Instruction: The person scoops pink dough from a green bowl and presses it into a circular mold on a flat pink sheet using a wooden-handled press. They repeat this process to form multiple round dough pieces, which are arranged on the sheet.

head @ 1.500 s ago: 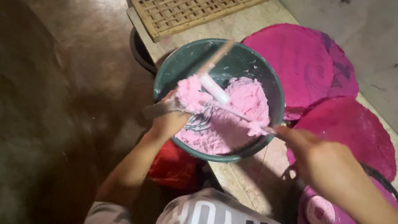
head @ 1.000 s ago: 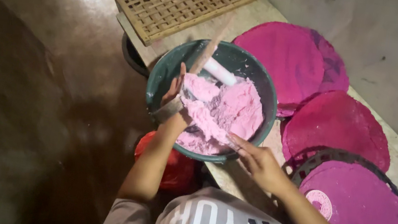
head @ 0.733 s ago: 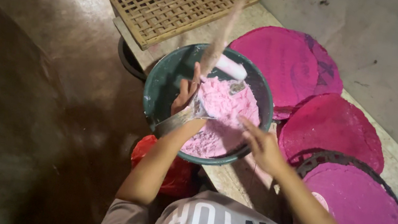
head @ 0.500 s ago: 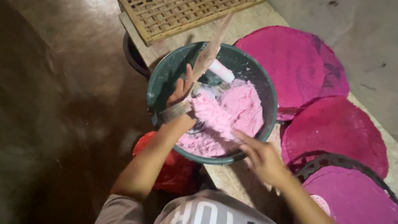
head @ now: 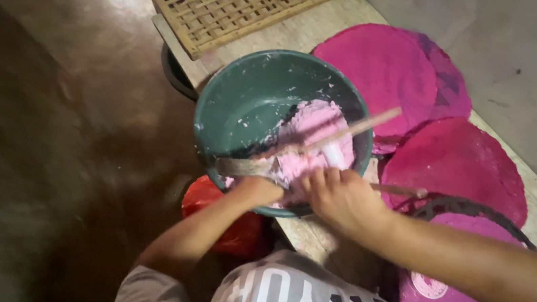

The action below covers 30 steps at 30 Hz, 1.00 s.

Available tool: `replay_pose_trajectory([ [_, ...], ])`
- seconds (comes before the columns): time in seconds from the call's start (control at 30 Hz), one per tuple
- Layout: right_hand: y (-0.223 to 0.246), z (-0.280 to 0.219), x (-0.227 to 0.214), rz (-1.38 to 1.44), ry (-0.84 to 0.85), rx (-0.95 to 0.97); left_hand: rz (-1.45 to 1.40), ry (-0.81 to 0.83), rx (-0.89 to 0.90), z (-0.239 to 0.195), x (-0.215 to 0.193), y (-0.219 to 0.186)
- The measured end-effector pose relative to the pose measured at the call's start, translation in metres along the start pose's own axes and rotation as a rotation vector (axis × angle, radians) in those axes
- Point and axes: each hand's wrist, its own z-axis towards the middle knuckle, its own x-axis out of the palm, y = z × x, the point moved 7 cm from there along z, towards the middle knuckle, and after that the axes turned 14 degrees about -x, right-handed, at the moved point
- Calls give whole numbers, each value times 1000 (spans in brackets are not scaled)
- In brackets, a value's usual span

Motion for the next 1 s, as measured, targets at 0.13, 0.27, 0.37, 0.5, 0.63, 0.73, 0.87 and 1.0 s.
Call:
replay_pose_trajectory([
  [0.13, -8, -41, -14, 98, 11, 46, -144, 48, -103, -13, -16, 21],
  [0.27, -45, -68, -63, 292, 188, 255, 0, 37, -186, 2, -20, 29],
  [0.37, -53, -39, -80, 251, 163, 254, 140, 0, -153, 6, -17, 18],
  [0.5, -43, 2, -54, 69, 137, 161, -285, -198, -109, 7, -47, 13],
  [0.63, -45, -3, -32, 237, 14, 160, -326, -248, -107, 1, -73, 25],
  [0.73, -29, 9, -18, 162, 70, 104, -211, -150, -149, 1, -55, 26],
  [0.87, -2, 25, -7, 138, 72, 33, 106, 186, -343, 4, -9, 33],
  [1.0, -20, -24, -28, 290, 124, 125, 68, 60, -213, 4, -42, 25],
])
